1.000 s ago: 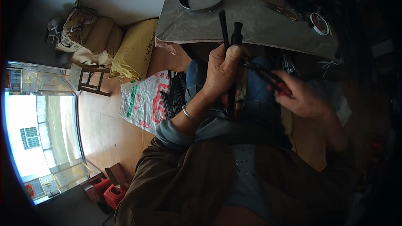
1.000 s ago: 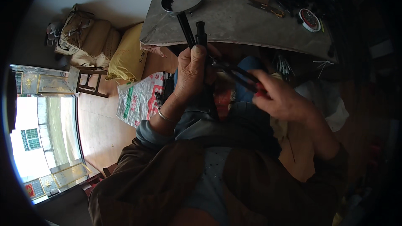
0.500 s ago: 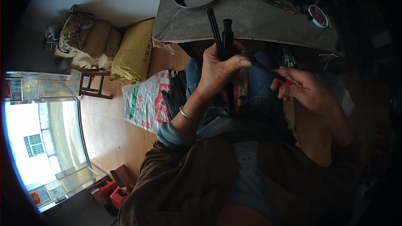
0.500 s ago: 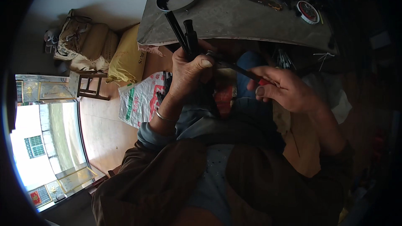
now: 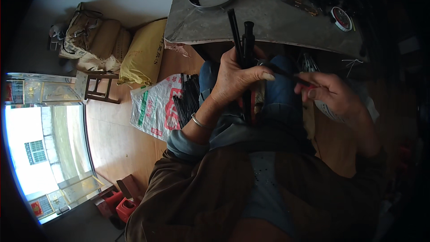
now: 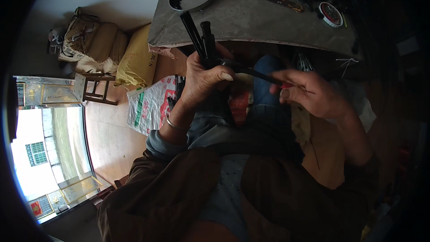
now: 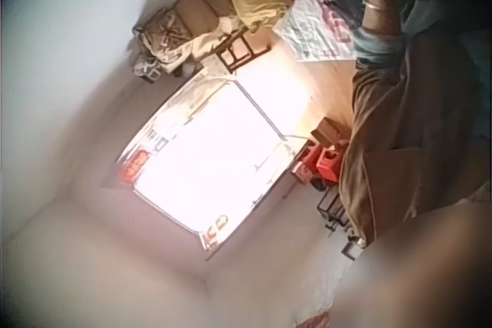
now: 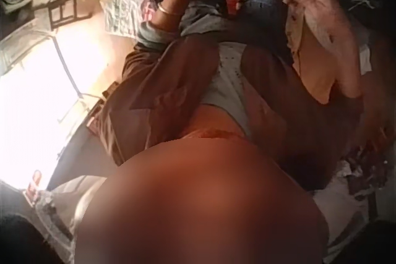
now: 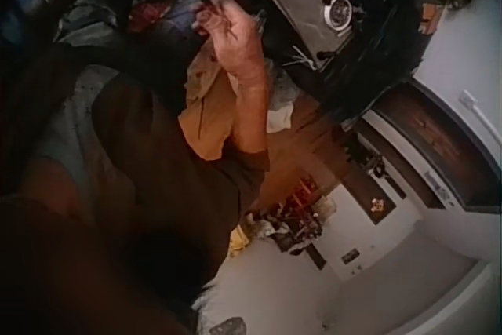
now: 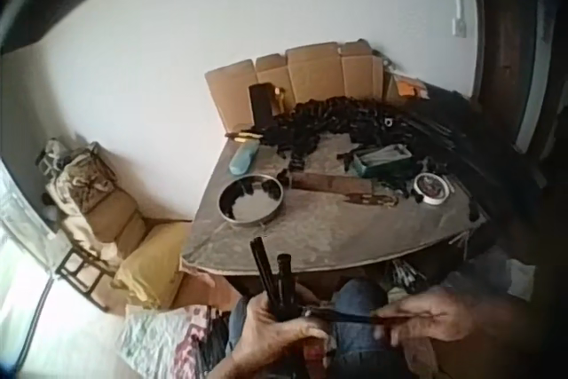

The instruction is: Manually assembling and trimming metal umbrella ribs and plastic components using pliers at a workbench.

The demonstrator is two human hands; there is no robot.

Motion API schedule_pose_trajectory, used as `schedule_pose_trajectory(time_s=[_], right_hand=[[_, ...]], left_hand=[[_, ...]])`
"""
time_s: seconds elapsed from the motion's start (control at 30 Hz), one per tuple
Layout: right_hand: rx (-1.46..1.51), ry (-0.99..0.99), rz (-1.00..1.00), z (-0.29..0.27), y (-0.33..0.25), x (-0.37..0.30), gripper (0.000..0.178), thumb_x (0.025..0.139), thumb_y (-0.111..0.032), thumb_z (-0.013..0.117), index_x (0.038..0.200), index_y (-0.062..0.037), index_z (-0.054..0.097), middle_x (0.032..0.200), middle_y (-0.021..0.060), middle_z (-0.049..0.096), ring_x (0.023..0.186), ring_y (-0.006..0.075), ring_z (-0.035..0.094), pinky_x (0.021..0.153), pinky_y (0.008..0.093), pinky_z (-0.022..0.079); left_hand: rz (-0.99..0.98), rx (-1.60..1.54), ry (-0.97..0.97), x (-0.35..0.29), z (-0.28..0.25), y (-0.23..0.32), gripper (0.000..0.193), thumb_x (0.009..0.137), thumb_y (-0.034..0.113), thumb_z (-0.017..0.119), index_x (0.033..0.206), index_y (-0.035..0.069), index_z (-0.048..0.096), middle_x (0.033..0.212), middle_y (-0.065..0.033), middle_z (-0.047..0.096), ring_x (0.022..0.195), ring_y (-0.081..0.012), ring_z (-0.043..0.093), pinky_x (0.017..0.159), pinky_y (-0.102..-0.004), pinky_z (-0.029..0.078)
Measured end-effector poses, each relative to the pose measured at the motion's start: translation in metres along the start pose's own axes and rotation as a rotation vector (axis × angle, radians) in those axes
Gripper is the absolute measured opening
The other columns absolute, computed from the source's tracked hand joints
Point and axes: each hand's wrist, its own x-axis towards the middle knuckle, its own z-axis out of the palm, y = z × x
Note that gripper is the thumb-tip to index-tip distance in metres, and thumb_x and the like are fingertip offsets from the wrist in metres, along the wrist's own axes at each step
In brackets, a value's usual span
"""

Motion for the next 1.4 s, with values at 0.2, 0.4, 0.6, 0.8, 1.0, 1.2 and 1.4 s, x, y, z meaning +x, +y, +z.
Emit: schedule_pose_trajectory(time_s=[0.2, 0.4, 0.6, 0.8, 1.0, 1.2, 1.4], right_hand=[[0.982, -0.506, 0.218, 0.029, 0.049, -0.010, 0.046, 0.092, -0.050, 0.052, 0.086, -0.0047, 0.050, 0.054, 0.0034, 0.052, 0.039, 0.0110, 0.052, 0.037, 0.0223, 0.042], [1.287, -0.677, 0.340, 0.047, 0.051, -0.014, 0.026, 0.085, -0.024, 0.063, 0.082, -0.0082, 0.042, 0.052, -0.0017, 0.044, 0.036, 0.0073, 0.044, 0.036, 0.0187, 0.035], [-0.479, 0.137, -0.185, 0.023, 0.002, -0.004, 0.032, 0.090, -0.013, 0.056, 0.115, 0.0059, 0.051, 0.070, -0.0004, 0.055, 0.059, 0.0106, 0.054, 0.058, 0.0269, 0.047], [0.653, -0.294, 0.352, 0.043, 0.004, -0.014, 0.034, 0.098, -0.024, 0.049, 0.117, 0.0038, 0.050, 0.066, 0.0010, 0.048, 0.050, 0.0059, 0.045, 0.044, 0.0220, 0.041], [1.587, -0.695, 0.298, 0.073, 0.049, -0.017, 0.041, 0.099, -0.033, 0.048, 0.123, -0.0002, 0.047, 0.067, 0.0027, 0.051, 0.049, 0.0078, 0.046, 0.045, 0.0239, 0.043], [0.549, -0.260, 0.210, 0.043, -0.002, -0.013, 0.056, 0.099, -0.030, 0.046, 0.141, 0.0029, 0.030, 0.102, 0.0201, 0.064, 0.082, 0.0236, 0.068, 0.076, 0.0311, 0.053], [0.606, -0.303, 0.255, 0.043, -0.010, -0.014, 0.054, 0.100, -0.028, 0.045, 0.141, 0.0031, 0.029, 0.099, 0.0193, 0.065, 0.073, 0.0213, 0.068, 0.068, 0.0304, 0.054]], left_hand=[[0.047, -0.001, -0.049, 0.003, 0.007, 0.002, 0.045, 0.064, 0.014, 0.088, 0.096, 0.002, 0.059, 0.077, 0.0011, 0.061, 0.072, -0.0054, 0.058, 0.064, -0.0209, 0.048], [0.205, 0.138, -0.071, 0.000, 0.003, -0.002, 0.042, 0.064, 0.008, 0.084, 0.098, 0.000, 0.061, 0.077, -0.0032, 0.065, 0.070, -0.0080, 0.062, 0.060, -0.0202, 0.050], [0.088, 0.072, -0.009, -0.004, -0.001, 0.003, 0.039, 0.068, 0.015, 0.086, 0.093, 0.001, 0.059, 0.075, -0.0029, 0.065, 0.072, -0.0076, 0.061, 0.067, -0.0221, 0.050], [0.124, -0.200, -0.170, -0.002, -0.015, -0.015, 0.055, 0.083, 0.053, 0.066, 0.093, -0.001, 0.059, 0.066, -0.0009, 0.057, 0.052, -0.0071, 0.054, 0.049, -0.0206, 0.044], [0.126, -0.079, -0.169, 0.000, -0.004, -0.010, 0.067, 0.091, 0.063, 0.043, 0.094, -0.001, 0.060, 0.058, 0.0001, 0.051, 0.044, -0.0058, 0.047, 0.041, -0.0199, 0.037], [0.078, -0.038, -0.157, 0.002, -0.005, -0.007, 0.071, 0.094, 0.063, 0.032, 0.096, -0.001, 0.061, 0.053, -0.0003, 0.049, 0.042, -0.0066, 0.047, 0.041, -0.0204, 0.037], [0.074, -0.111, -0.181, 0.005, -0.005, -0.011, 0.070, 0.095, 0.062, 0.033, 0.096, -0.002, 0.061, 0.052, -0.0005, 0.048, 0.041, -0.0074, 0.045, 0.041, -0.0215, 0.037]])
